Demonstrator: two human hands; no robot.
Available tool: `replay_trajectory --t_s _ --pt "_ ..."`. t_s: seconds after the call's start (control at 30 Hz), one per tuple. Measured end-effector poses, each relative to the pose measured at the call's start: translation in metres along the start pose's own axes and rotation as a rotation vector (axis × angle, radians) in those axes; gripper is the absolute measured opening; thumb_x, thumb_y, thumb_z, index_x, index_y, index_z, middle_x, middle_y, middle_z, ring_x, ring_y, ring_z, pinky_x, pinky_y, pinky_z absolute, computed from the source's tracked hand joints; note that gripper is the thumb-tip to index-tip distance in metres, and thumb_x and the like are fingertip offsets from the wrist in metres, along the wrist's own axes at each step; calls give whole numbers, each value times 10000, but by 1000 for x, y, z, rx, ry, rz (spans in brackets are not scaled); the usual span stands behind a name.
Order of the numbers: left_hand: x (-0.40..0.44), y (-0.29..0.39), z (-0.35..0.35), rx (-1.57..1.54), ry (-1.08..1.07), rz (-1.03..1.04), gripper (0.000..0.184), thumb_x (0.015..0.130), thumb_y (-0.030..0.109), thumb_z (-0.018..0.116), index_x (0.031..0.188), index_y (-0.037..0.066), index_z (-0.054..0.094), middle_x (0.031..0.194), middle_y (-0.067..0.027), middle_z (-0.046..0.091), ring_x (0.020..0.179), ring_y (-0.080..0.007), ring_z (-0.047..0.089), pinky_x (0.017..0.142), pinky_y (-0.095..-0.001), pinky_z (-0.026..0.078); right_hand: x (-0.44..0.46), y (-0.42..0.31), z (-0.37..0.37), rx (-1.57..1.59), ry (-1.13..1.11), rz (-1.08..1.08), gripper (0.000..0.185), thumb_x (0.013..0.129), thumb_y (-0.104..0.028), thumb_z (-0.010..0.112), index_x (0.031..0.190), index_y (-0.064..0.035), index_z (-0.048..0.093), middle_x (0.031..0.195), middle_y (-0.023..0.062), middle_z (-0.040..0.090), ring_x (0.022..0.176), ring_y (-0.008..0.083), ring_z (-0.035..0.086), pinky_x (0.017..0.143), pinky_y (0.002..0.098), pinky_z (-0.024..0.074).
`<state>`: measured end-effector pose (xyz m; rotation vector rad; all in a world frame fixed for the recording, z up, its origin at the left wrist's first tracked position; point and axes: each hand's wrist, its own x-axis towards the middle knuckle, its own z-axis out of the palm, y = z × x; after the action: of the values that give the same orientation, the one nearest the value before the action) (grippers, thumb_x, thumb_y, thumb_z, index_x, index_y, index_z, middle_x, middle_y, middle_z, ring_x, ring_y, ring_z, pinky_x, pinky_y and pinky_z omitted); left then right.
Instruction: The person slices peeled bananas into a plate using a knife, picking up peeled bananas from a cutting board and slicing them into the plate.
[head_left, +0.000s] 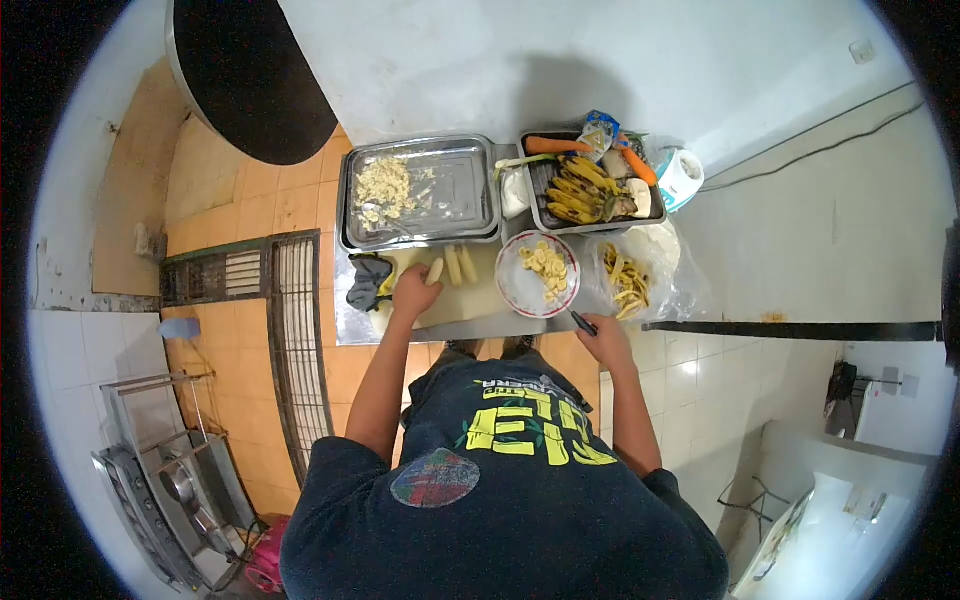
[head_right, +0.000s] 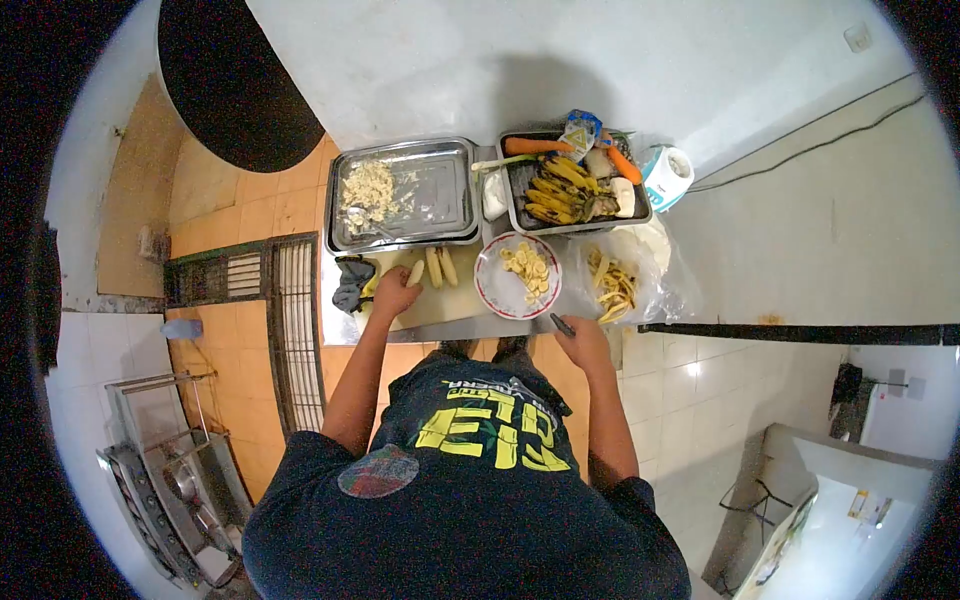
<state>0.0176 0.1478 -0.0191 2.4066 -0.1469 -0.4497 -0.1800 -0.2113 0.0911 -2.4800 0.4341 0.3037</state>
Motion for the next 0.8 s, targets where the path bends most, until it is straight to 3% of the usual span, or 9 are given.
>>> replay_trajectory --t_s 0.1,0.2,0.3,0.37,0.5,0.6,0.73,0.8 --pt "-5 -5 2 -440 -87 -115 392 788 165 738 1128 -13 654 842 -105 681 709 -202 651 643 -341 535 7 22 1 46 21 -84 392 830 -230 750 1138 8 704 916 212 728 809 348 709 736 396 540" --pt "-21 14 -2 -793 -174 -345 380 807 135 742 1130 -40 648 843 -55 647 688 -122 598 619 -287 513 13 35 0 68 26 -59 363 825 -279 729 1112 -58 720 899 229 702 837 408 683 748 450 538" --pt "-33 33 8 -920 -220 -405 357 836 133 720 1166 16 651 897 -21 628 745 -123 588 659 -295 514 14 31 -16 98 -45 -25 392 834 -226 751 1135 21 702 980 212 732 871 323 717 784 370 541" --pt "-33 42 16 -996 -313 -417 359 854 160 715 1192 55 649 962 -1 619 820 -123 581 709 -293 508 17 38 -20 124 -53 -36 396 832 -225 756 1135 23 700 976 208 731 856 309 711 788 370 538" --pt "-31 75 38 -1020 -338 -380 383 886 210 744 1222 66 630 1002 -10 630 870 -128 586 733 -287 500 20 53 -23 213 -47 -63 365 830 -256 742 1108 -22 719 902 203 724 825 337 707 754 405 537" --pt "-24 93 59 -1042 -343 -349 423 882 214 777 1244 63 618 1000 -22 643 888 -137 608 740 -292 503 20 63 -28 272 -77 -51 391 840 -217 779 1134 29 704 882 138 725 747 186 666 672 341 542" --pt "-18 111 77 -955 -335 -268 381 902 191 755 1243 64 640 1029 -47 679 891 -168 645 766 -331 527 17 68 -34 433 -156 73 369 867 -216 775 1137 25 699 793 68 681 605 112 602 511 278 476" --pt "-16 112 84 -692 -249 -84 391 870 187 763 1213 36 653 1012 -70 681 887 -179 652 754 -331 534 13 66 -39 484 -195 148 358 880 -215 771 1140 19 693 748 34 652 541 84 562 459 251 432"
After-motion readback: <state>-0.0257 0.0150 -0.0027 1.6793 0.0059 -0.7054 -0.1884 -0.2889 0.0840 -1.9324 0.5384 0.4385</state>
